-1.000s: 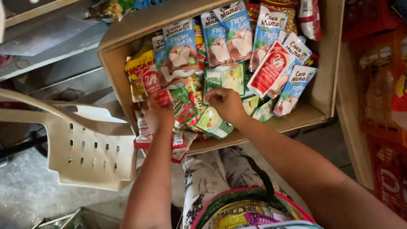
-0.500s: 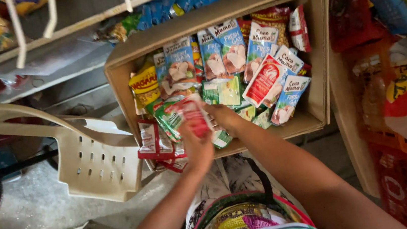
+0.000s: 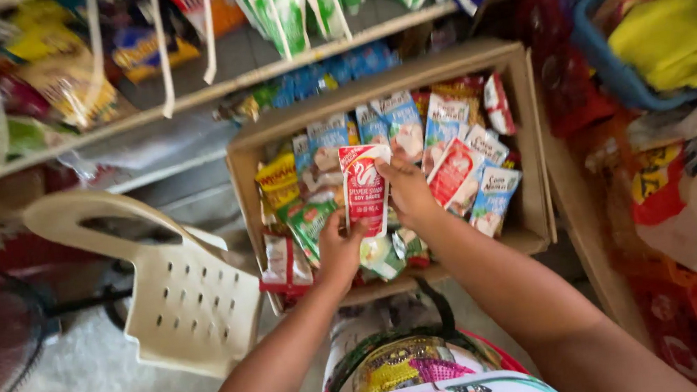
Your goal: The person repeatedly picks small packets of sauces and seasonings from a cardboard box on the floor and hangs them on white wire hooks on a shelf. They handle red, green, and blue packets, organizing them into rows on the display rack.
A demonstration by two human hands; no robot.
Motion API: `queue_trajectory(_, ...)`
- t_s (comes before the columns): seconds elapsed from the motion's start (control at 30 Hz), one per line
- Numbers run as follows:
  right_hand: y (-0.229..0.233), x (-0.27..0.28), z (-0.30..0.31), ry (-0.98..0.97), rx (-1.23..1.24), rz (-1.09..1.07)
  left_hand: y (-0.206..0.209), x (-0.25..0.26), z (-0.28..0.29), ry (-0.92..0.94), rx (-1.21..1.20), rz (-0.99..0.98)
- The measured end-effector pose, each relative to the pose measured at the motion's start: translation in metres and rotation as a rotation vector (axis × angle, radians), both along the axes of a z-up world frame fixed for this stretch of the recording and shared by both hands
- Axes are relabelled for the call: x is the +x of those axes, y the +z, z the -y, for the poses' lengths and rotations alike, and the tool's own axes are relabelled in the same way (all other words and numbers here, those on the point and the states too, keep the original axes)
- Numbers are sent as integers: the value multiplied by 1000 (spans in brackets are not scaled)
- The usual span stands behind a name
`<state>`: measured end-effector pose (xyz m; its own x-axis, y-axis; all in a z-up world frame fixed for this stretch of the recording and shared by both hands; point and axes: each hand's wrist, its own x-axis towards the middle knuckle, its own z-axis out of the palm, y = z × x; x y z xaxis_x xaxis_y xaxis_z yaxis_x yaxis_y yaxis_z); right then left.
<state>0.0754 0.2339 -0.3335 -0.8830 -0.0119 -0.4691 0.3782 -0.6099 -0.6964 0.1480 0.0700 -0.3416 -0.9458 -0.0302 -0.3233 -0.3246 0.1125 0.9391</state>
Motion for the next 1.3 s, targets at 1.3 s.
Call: queue_trajectory(1.3,481,-128,107,-96,362,-1233,518,-173,89,188,-296,-1508)
